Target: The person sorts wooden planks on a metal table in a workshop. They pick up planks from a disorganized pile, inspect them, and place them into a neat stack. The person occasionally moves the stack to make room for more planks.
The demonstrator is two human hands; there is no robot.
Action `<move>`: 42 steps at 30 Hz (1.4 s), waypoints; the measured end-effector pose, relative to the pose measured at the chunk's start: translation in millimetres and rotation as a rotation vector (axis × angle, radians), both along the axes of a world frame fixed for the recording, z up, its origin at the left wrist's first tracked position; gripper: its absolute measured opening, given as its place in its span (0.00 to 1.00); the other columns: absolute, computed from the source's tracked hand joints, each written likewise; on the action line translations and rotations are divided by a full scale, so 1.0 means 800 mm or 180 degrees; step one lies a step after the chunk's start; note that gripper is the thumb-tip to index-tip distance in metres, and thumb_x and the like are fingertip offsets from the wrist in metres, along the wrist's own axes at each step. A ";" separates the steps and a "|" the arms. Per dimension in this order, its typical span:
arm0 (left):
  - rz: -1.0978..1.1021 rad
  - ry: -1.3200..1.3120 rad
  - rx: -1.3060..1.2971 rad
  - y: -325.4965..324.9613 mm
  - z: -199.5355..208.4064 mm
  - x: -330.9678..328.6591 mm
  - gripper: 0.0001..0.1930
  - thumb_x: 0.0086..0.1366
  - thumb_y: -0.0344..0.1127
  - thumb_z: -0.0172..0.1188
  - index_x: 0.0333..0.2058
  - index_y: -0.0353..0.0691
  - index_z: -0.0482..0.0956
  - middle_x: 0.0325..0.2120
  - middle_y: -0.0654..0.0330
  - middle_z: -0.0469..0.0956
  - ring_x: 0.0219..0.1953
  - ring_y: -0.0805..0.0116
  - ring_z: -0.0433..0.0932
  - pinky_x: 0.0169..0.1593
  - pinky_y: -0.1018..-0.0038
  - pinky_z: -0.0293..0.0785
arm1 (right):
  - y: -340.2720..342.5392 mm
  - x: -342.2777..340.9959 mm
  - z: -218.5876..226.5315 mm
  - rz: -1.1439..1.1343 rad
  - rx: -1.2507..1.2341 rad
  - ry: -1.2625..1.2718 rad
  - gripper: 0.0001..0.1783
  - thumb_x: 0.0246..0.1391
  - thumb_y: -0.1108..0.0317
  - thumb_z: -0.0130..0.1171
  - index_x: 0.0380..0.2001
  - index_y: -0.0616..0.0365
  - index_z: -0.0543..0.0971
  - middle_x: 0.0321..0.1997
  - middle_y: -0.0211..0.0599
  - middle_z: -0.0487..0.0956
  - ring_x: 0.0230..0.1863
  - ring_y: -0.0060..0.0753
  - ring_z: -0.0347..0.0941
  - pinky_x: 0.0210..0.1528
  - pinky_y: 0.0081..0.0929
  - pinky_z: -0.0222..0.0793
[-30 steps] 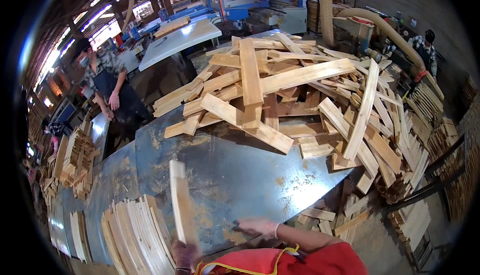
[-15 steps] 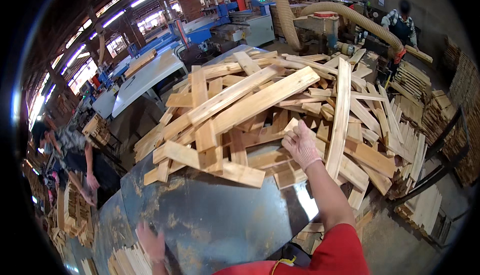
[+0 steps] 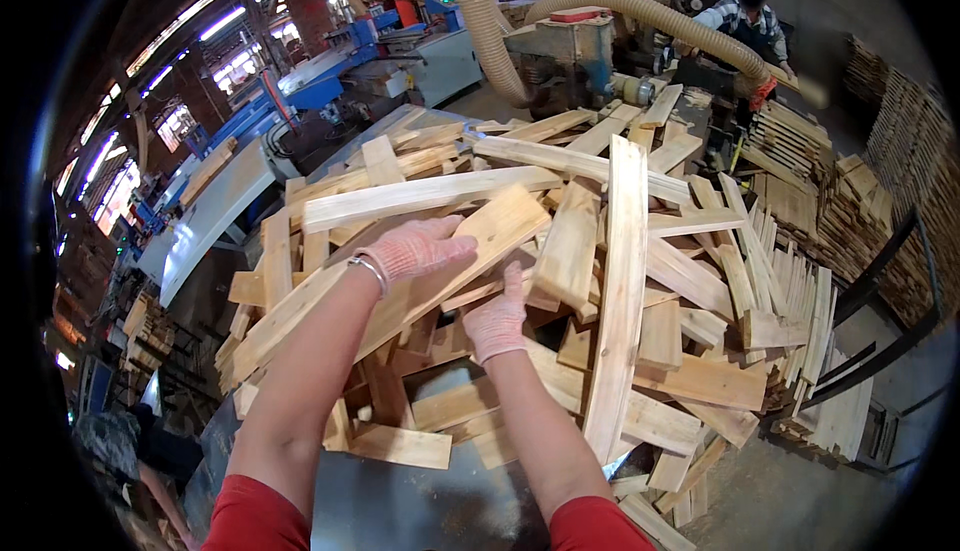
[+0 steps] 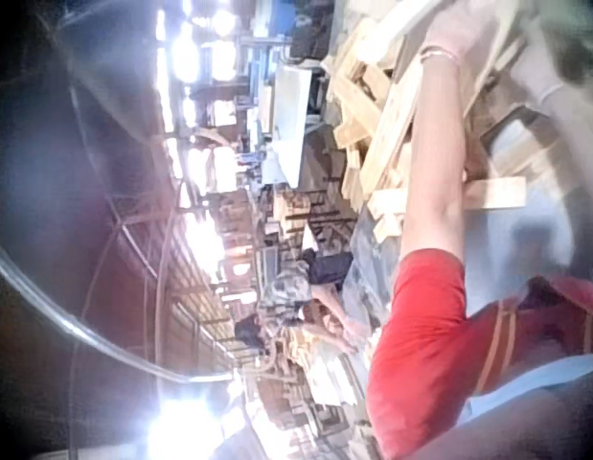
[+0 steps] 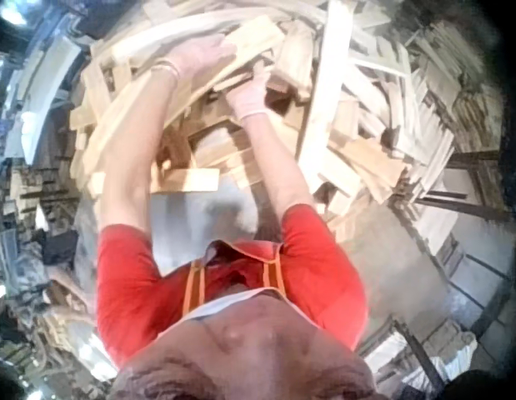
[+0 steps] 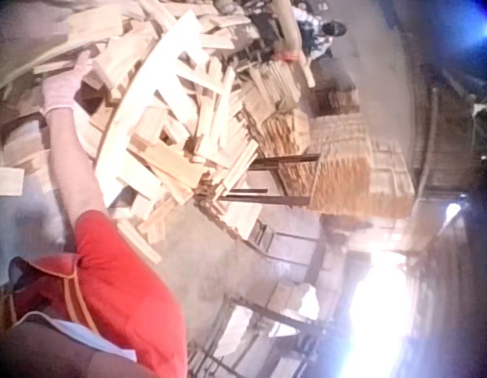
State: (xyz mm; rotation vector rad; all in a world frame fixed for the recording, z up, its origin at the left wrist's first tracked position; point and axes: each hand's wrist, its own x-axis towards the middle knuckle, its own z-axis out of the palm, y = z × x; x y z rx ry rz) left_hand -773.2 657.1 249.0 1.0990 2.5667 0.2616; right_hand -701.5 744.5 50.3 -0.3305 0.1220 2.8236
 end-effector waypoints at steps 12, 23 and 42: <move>0.0480 -0.0971 0.1031 -0.056 -0.081 0.063 0.41 0.64 0.65 0.65 0.61 0.32 0.78 0.59 0.42 0.79 0.60 0.46 0.78 0.64 0.61 0.72 | -0.060 0.061 -0.002 0.0463 0.0197 -0.0638 0.31 0.75 0.45 0.45 0.68 0.55 0.70 0.69 0.46 0.75 0.70 0.51 0.71 0.74 0.52 0.67; 0.1955 -0.1001 0.0972 -0.320 -0.108 0.407 0.43 0.65 0.61 0.67 0.70 0.39 0.69 0.66 0.43 0.71 0.67 0.44 0.72 0.69 0.58 0.69 | -0.235 0.403 -0.039 0.0604 0.6613 0.0683 0.12 0.62 0.68 0.60 0.47 0.57 0.82 0.38 0.49 0.82 0.47 0.53 0.81 0.51 0.46 0.78; 0.3496 -0.1048 0.1836 -0.714 -0.344 0.825 0.51 0.52 0.32 0.71 0.75 0.37 0.57 0.60 0.40 0.74 0.59 0.49 0.78 0.63 0.67 0.75 | -0.502 0.661 -0.105 0.3823 0.5413 -0.0382 0.26 0.64 0.50 0.64 0.52 0.63 0.82 0.46 0.48 0.86 0.47 0.48 0.82 0.53 0.45 0.75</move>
